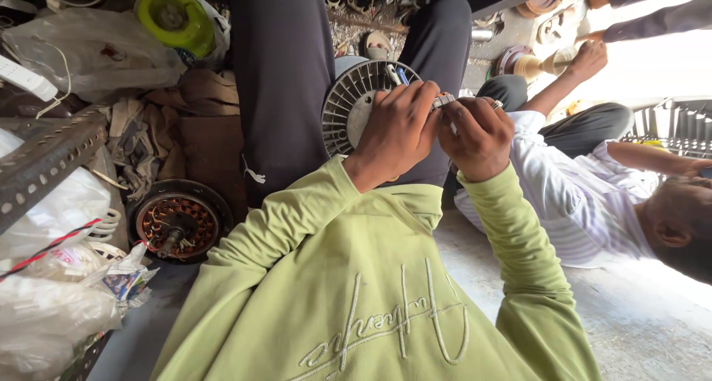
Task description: Repairing the internal wiring and connections of a ceiling fan motor stator.
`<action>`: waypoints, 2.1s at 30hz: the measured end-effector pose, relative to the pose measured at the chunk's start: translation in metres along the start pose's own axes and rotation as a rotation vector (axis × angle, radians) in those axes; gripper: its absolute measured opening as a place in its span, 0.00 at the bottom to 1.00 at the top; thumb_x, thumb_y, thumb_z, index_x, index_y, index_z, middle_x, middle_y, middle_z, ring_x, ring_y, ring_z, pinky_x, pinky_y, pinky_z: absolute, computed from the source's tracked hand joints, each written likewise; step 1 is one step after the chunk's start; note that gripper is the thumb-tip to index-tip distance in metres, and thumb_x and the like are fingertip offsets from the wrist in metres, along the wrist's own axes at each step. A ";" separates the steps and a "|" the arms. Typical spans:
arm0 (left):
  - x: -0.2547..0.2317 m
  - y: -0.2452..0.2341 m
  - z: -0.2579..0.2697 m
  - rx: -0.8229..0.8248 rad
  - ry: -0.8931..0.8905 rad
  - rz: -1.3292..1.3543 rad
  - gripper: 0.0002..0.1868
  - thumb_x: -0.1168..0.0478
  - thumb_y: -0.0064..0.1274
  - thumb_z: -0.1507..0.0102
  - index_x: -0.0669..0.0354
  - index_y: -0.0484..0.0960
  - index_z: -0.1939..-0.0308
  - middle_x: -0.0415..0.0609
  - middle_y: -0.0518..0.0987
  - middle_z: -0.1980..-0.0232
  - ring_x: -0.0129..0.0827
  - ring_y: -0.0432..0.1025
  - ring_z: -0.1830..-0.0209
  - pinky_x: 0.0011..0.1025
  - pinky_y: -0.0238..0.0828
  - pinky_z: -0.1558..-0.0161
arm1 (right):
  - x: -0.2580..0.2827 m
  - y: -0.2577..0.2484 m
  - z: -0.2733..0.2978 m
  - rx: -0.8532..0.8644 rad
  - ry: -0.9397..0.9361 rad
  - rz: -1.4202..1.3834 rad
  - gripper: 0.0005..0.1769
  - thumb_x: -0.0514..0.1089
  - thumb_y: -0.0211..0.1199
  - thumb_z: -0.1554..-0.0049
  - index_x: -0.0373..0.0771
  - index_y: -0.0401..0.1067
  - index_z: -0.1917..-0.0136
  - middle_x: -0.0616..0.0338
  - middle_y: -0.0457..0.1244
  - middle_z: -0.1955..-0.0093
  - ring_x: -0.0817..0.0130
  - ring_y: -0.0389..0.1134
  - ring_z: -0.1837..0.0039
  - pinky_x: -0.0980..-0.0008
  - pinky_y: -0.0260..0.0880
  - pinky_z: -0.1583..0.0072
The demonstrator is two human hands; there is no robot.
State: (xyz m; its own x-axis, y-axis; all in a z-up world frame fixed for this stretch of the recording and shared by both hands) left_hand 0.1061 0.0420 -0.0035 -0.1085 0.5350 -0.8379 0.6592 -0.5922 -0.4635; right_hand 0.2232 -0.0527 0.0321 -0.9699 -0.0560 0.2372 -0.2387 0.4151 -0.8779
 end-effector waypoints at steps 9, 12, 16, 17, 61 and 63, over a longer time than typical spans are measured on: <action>0.000 0.015 0.002 -0.031 0.023 -0.114 0.12 0.63 0.50 0.33 0.61 0.68 0.47 0.51 0.75 0.55 0.45 0.74 0.56 0.46 0.60 0.56 | -0.009 0.016 0.014 -0.170 -0.022 0.030 0.16 0.30 0.69 0.54 0.32 0.74 0.50 0.50 0.67 0.53 0.54 0.69 0.54 0.59 0.70 0.53; 0.004 0.011 0.002 -0.068 0.044 -0.008 0.11 0.61 0.51 0.32 0.61 0.69 0.49 0.52 0.75 0.56 0.47 0.74 0.56 0.44 0.60 0.57 | -0.006 0.012 0.009 -0.188 -0.010 -0.011 0.15 0.29 0.70 0.53 0.32 0.75 0.51 0.50 0.67 0.53 0.54 0.70 0.53 0.60 0.71 0.52; 0.012 -0.001 0.010 -0.058 0.068 0.106 0.10 0.60 0.52 0.32 0.60 0.71 0.51 0.50 0.77 0.57 0.46 0.74 0.58 0.44 0.61 0.56 | -0.007 0.011 0.014 -0.187 0.109 -0.183 0.14 0.28 0.73 0.50 0.32 0.75 0.51 0.52 0.67 0.53 0.58 0.72 0.51 0.63 0.72 0.51; 0.016 -0.002 0.014 -0.045 0.083 0.133 0.11 0.59 0.53 0.33 0.60 0.73 0.51 0.49 0.78 0.59 0.45 0.74 0.60 0.43 0.62 0.57 | -0.007 0.011 0.013 -0.198 0.198 -0.370 0.15 0.29 0.73 0.50 0.30 0.73 0.50 0.50 0.66 0.49 0.58 0.71 0.48 0.63 0.71 0.47; 0.054 -0.006 0.054 -0.124 0.093 0.369 0.12 0.58 0.61 0.32 0.63 0.81 0.54 0.48 0.78 0.57 0.35 0.75 0.61 0.34 0.73 0.55 | 0.031 0.047 0.040 -0.218 0.687 -0.810 0.13 0.35 0.71 0.43 0.36 0.66 0.54 0.51 0.64 0.47 0.61 0.68 0.45 0.60 0.71 0.41; 0.054 -0.006 0.053 -0.124 0.081 0.379 0.12 0.58 0.61 0.34 0.64 0.81 0.55 0.49 0.78 0.59 0.36 0.74 0.63 0.35 0.71 0.57 | 0.024 0.052 0.039 -0.257 0.604 -0.824 0.12 0.36 0.71 0.44 0.36 0.67 0.55 0.50 0.65 0.48 0.59 0.69 0.45 0.59 0.72 0.43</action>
State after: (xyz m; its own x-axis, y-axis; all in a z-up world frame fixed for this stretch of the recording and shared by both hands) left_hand 0.0569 0.0420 -0.0615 0.2151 0.3412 -0.9151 0.7264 -0.6822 -0.0836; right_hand 0.1854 -0.0681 -0.0236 -0.3101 0.0239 0.9504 -0.7267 0.6386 -0.2532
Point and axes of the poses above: each hand's wrist, its own z-axis away from the middle knuckle, its own y-axis out of the palm, x = y × z, the point moved 4 cm from there along -z, towards the middle knuckle
